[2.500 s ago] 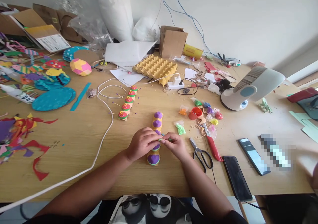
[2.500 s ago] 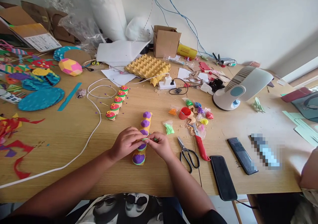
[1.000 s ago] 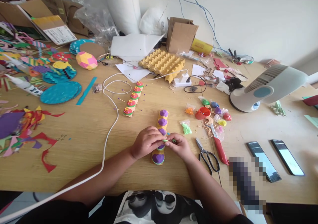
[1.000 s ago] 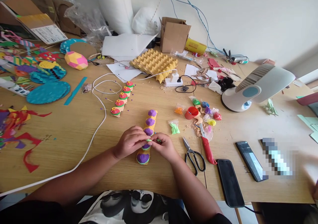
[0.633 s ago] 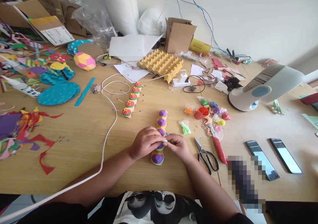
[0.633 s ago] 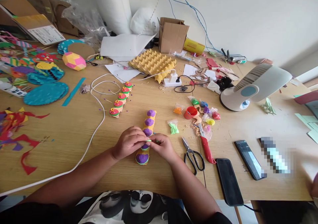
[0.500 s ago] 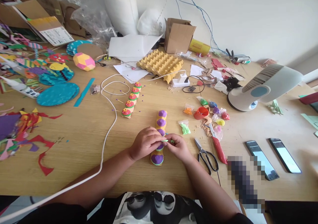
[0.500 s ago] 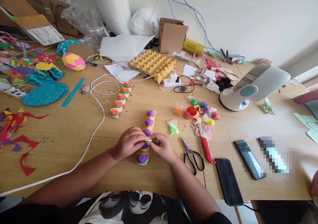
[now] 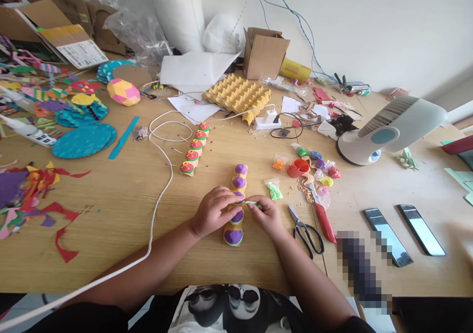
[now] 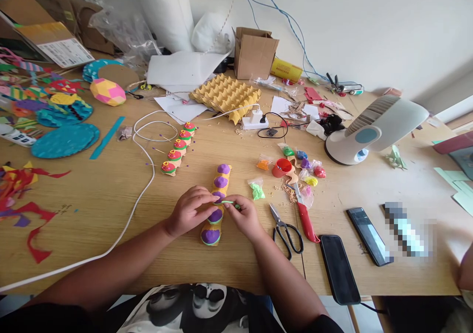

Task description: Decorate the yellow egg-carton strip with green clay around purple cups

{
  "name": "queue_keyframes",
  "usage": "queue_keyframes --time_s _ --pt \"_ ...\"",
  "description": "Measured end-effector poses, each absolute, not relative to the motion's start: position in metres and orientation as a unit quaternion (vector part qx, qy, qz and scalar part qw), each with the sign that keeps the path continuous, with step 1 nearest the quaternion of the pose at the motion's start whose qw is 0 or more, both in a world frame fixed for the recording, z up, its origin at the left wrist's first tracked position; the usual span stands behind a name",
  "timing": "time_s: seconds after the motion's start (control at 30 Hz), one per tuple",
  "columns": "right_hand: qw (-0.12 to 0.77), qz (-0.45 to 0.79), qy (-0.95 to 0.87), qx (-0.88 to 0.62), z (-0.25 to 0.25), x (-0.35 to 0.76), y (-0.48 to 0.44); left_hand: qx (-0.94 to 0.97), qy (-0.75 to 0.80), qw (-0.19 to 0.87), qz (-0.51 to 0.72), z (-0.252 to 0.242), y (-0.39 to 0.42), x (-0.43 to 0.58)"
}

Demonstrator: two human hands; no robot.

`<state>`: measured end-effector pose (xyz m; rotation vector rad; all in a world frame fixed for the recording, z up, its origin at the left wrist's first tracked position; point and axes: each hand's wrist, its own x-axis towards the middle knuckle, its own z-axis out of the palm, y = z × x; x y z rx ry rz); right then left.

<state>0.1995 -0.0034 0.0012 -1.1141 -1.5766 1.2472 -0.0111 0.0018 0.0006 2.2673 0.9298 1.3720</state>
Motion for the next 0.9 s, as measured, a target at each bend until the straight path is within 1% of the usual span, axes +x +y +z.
queue_keyframes --time_s 0.17,0.33,0.47,0.9 --pt "0.385 0.505 -0.623 -0.457 -0.003 0.2016 -0.0036 0.798 0.33 0.172 0.474 -0.0015 0.0017 -0.0114" --pt "0.403 0.484 -0.638 -0.443 -0.003 0.2002 -0.0038 0.802 0.327 0.174 0.468 -0.0012 0.0014 -0.011" --pt "0.38 0.485 -0.654 -0.438 -0.0003 0.1987 -0.0049 0.809 0.319 0.169 0.464 -0.0007 0.0014 -0.0107" --pt "0.368 0.41 -0.719 -0.423 -0.0023 0.1959 -0.0055 0.836 0.279 0.193 0.432 0.0017 0.0013 -0.01"
